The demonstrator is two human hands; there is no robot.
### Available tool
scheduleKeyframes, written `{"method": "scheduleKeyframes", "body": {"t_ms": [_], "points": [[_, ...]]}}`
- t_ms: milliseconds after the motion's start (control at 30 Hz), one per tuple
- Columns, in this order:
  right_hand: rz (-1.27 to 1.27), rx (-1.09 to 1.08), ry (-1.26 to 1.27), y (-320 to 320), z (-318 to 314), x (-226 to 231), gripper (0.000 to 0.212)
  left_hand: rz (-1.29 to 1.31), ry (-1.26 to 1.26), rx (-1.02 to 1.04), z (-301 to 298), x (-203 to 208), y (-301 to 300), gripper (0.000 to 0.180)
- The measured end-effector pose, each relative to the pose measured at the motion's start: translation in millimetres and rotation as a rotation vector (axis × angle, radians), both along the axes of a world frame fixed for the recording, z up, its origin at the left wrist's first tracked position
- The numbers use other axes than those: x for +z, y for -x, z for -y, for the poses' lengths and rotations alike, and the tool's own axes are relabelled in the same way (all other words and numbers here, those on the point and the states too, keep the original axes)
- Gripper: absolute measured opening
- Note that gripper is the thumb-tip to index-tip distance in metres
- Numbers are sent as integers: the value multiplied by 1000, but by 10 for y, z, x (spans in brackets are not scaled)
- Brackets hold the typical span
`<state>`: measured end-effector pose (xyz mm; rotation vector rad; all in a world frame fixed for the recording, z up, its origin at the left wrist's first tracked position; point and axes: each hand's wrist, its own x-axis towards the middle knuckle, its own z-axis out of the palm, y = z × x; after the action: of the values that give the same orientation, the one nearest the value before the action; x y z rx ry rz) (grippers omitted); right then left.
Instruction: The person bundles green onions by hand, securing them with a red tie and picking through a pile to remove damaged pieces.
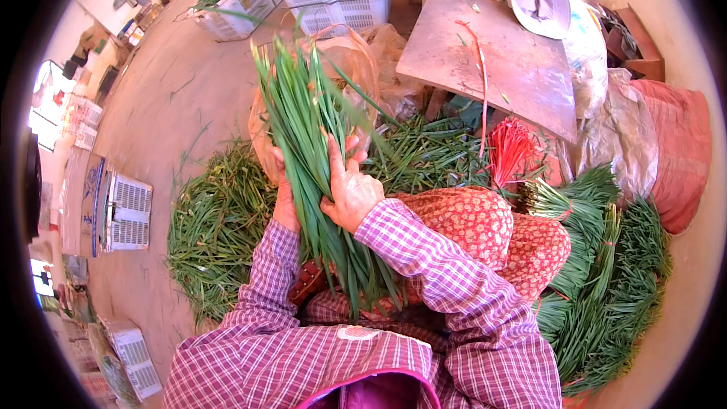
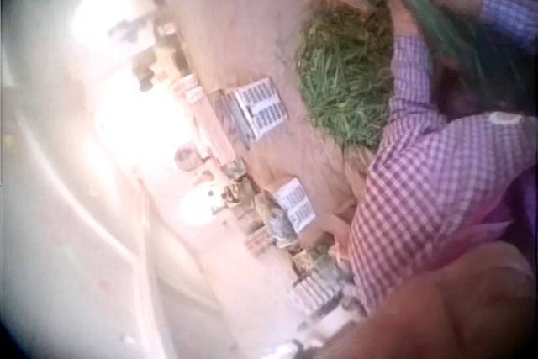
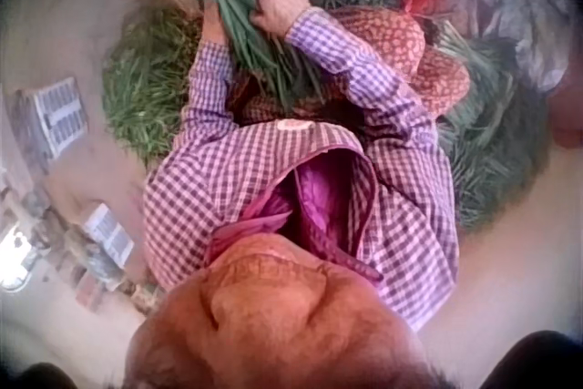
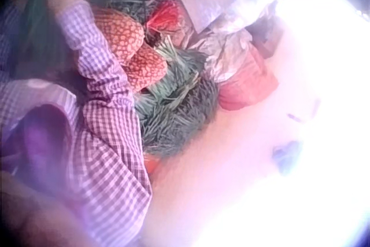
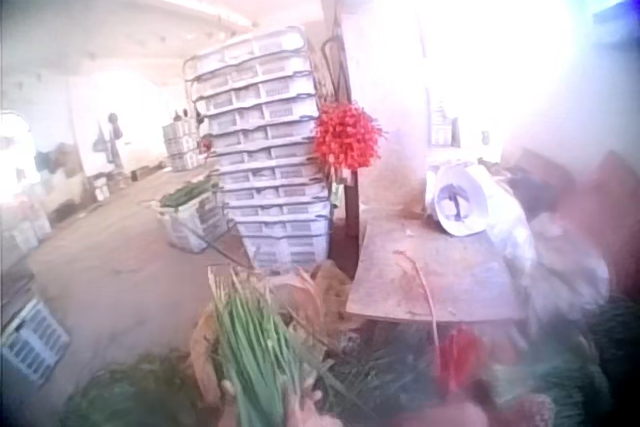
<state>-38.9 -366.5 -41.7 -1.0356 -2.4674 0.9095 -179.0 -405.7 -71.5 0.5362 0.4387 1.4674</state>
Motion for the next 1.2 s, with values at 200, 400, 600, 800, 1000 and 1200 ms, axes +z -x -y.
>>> {"method": "scheduleKeyframes", "body": {"t_ms": [200, 400, 600, 800, 1000, 1200], "points": [[337, -9, -483, 301, 162, -493, 94, -29, 216, 106, 161, -60, 123, 73], [-18, 148, -57, 91, 328, -57, 106, -189, 381, 108, 139, 209, 415, 41], [-430, 271, -16, -385, -316, 578, 29, -372, 314, 45, 406, 223, 1147, 44], [-638, -94, 18, -2, -954, 780, 71, -692, 173, -65, 568, 514, 1112, 61], [-538, -111, 109, 273, -1128, 571, 83, -862, 281, -107, 740, 624, 1046, 62], [-442, -116, -94, -118, -1351, 504, 27, -862, 357, -107, 895, 690, 1108, 67]]}}
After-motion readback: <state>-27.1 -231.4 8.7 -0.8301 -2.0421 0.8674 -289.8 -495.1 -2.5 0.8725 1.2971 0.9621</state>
